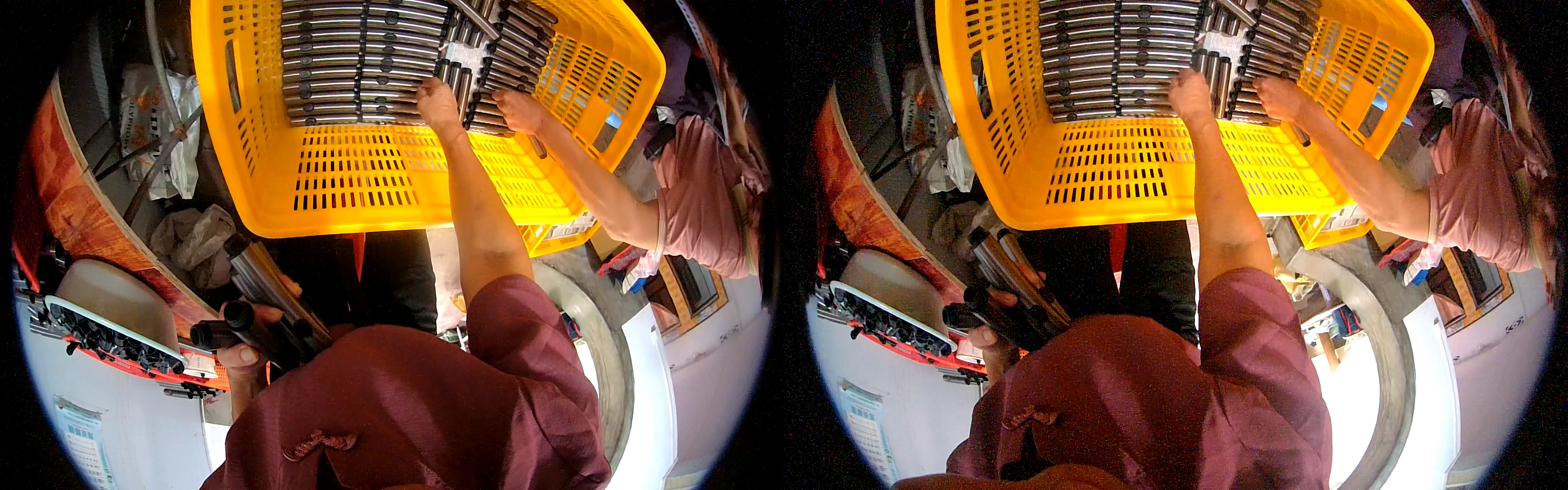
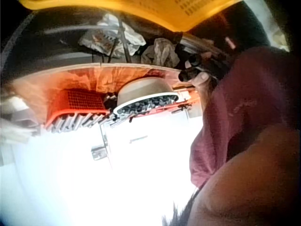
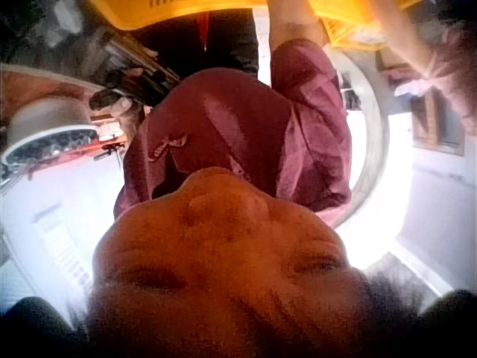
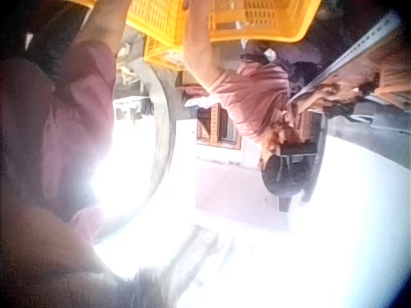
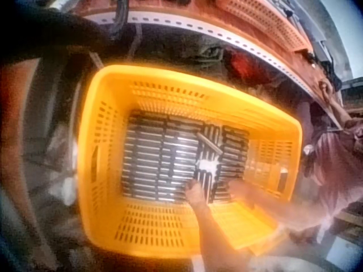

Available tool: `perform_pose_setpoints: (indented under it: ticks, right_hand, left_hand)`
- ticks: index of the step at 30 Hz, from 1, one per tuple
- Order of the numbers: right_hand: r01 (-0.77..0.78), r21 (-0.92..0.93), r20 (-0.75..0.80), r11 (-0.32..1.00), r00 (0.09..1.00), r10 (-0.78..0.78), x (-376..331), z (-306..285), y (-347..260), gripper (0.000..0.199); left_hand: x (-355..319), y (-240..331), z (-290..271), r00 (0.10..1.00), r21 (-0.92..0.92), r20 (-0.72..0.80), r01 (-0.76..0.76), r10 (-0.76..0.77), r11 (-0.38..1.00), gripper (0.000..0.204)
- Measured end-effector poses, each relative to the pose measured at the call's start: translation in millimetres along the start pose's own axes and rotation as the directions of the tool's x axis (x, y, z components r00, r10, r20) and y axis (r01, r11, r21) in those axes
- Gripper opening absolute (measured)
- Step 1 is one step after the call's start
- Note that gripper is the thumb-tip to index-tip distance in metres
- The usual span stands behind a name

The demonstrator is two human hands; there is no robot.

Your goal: The person transfers cylindrical metal parts from a yellow basket into their hands, then places them back into the basket lined with newspaper. They repeat this process while another person works nearby.

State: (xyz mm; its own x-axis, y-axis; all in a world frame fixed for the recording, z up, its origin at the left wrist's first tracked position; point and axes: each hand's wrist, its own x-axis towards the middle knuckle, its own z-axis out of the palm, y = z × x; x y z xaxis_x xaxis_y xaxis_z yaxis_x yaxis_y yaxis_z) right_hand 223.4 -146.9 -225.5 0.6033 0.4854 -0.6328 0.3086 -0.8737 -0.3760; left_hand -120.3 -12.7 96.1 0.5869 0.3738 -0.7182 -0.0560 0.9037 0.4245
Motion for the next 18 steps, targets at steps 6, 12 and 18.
perform_pose_setpoints:
  ticks: [6, 12, 18]
  right_hand:
    - [0.080, -0.211, 0.121, 0.974, 0.991, -0.055, -24.3, -7.6, 10.4, 0.029]
    - [0.130, -0.460, 0.335, 0.878, 0.942, 0.036, -37.1, -51.6, 8.6, 0.024]
    - [0.154, -0.640, 0.344, 0.753, 0.933, 0.101, -35.0, -68.7, 32.0, 0.029]
  left_hand:
    - [-2.2, 0.4, -3.2, 1.000, -0.014, -0.005, 0.010, -0.010, 1.000, 0.056]
    - [-1.7, -0.3, -3.6, 1.000, -0.010, -0.019, 0.012, -0.013, 1.000, 0.056]
    - [-4.1, -0.2, -4.7, 1.000, 0.013, -0.024, 0.014, -0.014, 1.000, 0.055]
